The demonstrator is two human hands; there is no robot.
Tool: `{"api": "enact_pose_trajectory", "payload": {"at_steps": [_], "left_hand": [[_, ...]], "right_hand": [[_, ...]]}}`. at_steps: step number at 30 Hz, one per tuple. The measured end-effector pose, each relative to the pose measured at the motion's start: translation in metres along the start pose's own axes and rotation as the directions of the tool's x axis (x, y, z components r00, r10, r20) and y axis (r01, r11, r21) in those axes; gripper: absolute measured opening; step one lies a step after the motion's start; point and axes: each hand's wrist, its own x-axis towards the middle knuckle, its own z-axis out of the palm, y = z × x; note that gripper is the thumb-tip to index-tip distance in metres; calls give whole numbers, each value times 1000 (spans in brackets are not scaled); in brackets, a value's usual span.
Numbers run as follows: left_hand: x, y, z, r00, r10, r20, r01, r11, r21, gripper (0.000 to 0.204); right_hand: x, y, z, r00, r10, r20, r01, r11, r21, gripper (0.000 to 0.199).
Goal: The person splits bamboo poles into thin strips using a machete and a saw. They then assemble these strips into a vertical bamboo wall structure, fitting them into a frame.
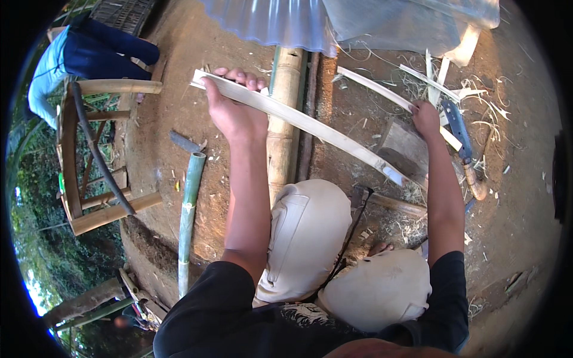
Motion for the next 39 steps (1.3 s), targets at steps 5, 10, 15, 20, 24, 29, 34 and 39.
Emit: {"api": "enact_pose_trajectory", "payload": {"at_steps": [5,10,15,20,24,29,34,39], "left_hand": [[21,11,-47,1000,-4,-24,4,1000,-18,43],[24,-21,-45,973,-57,-225,62,998,16,41],[14,-36,-11,951,-171,-259,192,980,57,52],[11,-36,9,927,-238,-289,265,962,60,50],[0,-34,17,958,-253,-132,252,968,-22,56],[-5,-40,15,955,-250,-159,276,947,166,57],[18,-75,44,930,-366,34,336,884,324,54],[-2,-114,33,793,-510,333,403,849,340,52]], "right_hand": [[-38,-71,-79,994,-10,-110,39,962,271,26],[-110,-112,-141,999,-17,34,-11,725,688,24],[-148,-143,-141,979,-166,-115,202,811,549,26],[-175,-158,-121,938,-284,-200,347,804,483,40],[-189,-156,-107,936,-300,-182,351,798,490,49],[-199,-156,-87,895,-409,-180,443,766,466,48],[-197,-131,-87,938,-270,220,-55,509,859,31],[-199,-119,-56,937,-211,278,-200,329,923,31]]}}
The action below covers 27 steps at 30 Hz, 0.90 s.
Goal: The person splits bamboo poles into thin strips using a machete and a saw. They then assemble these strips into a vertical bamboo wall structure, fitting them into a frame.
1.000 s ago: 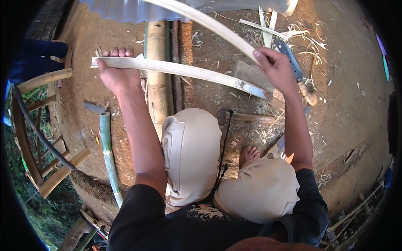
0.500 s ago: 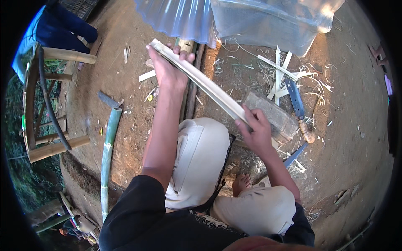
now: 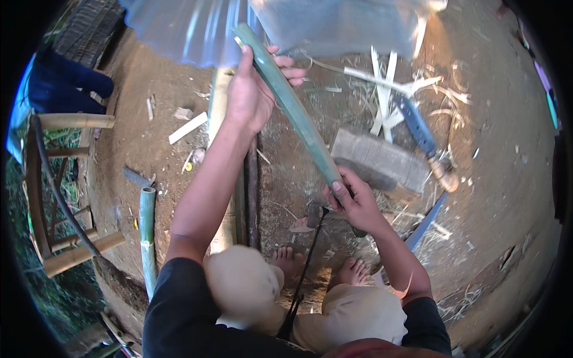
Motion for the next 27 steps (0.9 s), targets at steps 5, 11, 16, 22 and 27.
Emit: {"api": "enact_pose_trajectory", "payload": {"at_steps": [5,11,16,22,27], "left_hand": [[7,-56,-96,975,36,221,32,955,-295,58],[-15,-30,-118,980,-151,-132,113,959,-259,74],[-30,-51,-139,971,-237,-5,209,867,-453,59],[-34,-57,-124,964,-264,-42,219,871,-439,51],[-28,-73,-116,948,-314,-55,257,855,-451,45]], "right_hand": [[-23,51,7,982,152,-110,-187,835,-517,48],[-66,93,28,987,-47,-152,-70,732,-678,52],[-76,110,41,953,-245,-177,59,725,-686,61],[-94,125,45,966,-135,-220,-38,769,-638,66],[-100,136,37,963,-155,-220,-24,765,-643,66]]}}
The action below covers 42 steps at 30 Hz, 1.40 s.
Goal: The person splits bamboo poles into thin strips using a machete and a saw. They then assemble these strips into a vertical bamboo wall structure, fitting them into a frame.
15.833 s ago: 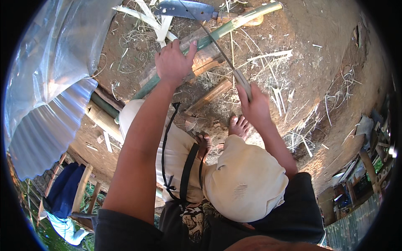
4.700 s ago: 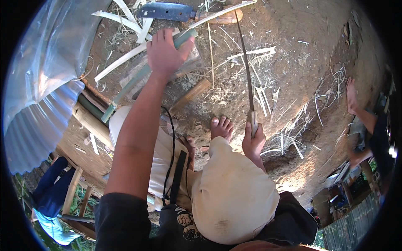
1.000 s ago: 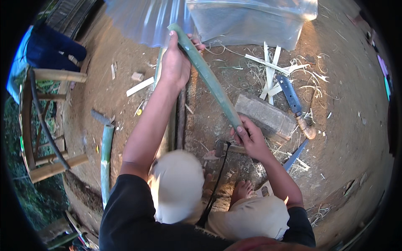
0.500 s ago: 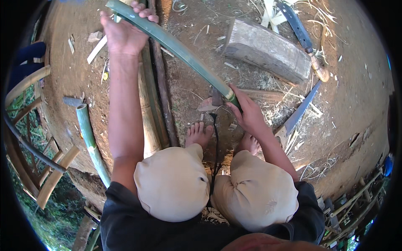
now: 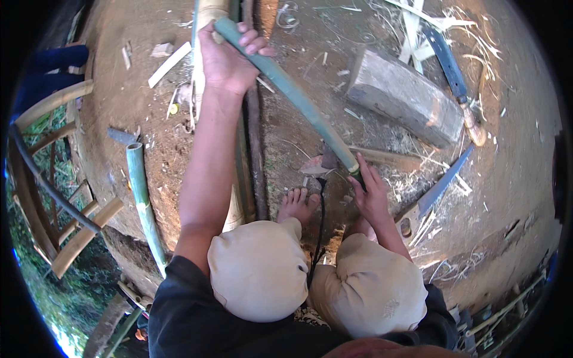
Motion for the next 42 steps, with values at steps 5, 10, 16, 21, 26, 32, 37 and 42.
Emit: {"api": "enact_pose_trajectory", "payload": {"at_steps": [5,10,16,21,26,32,37,42], "left_hand": [[-11,28,4,987,144,-73,-121,958,259,48],[-23,51,46,964,216,-155,-159,935,316,43],[-69,75,99,876,397,-274,-316,901,298,43],[-185,180,199,941,327,-90,-280,897,342,41],[-286,229,348,897,387,-212,-228,818,529,54],[-369,306,481,981,170,-92,-122,914,388,58],[-411,334,562,998,56,27,-62,923,379,58],[-436,295,614,966,-182,186,99,919,383,55]], "right_hand": [[10,40,-31,994,-53,95,79,952,-295,62],[33,41,-50,989,-90,114,144,708,-691,53],[43,7,-77,875,299,381,50,726,-686,32],[-12,-131,-157,640,733,231,-511,630,-584,23],[-164,-271,-225,347,938,-22,-913,332,-237,42],[-301,-483,-293,93,969,-230,-985,123,121,36],[-359,-604,-293,-86,974,-210,-953,-19,302,46],[-394,-714,-266,-202,947,-249,-736,21,677,45]]}}
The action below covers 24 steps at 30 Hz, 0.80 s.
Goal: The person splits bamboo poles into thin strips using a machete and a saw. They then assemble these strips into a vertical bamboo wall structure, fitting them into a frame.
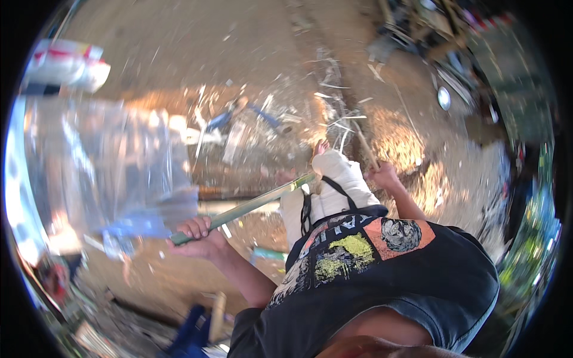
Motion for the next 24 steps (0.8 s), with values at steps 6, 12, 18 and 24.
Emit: {"api": "enact_pose_trajectory", "payload": {"at_steps": [6,12,18,24], "left_hand": [[-28,-76,88,951,-231,207,248,967,-63,49],[-127,-199,192,699,-571,431,576,806,132,43],[-289,-389,289,289,-751,594,706,586,398,40],[-518,-574,342,71,-906,418,688,348,637,30]], "right_hand": [[-46,35,-21,973,171,-156,-43,795,605,42],[-50,121,-61,892,417,-172,119,149,982,53],[-34,291,-147,565,746,-352,598,-76,798,39],[-68,500,-256,311,918,-247,853,-154,499,42]]}}
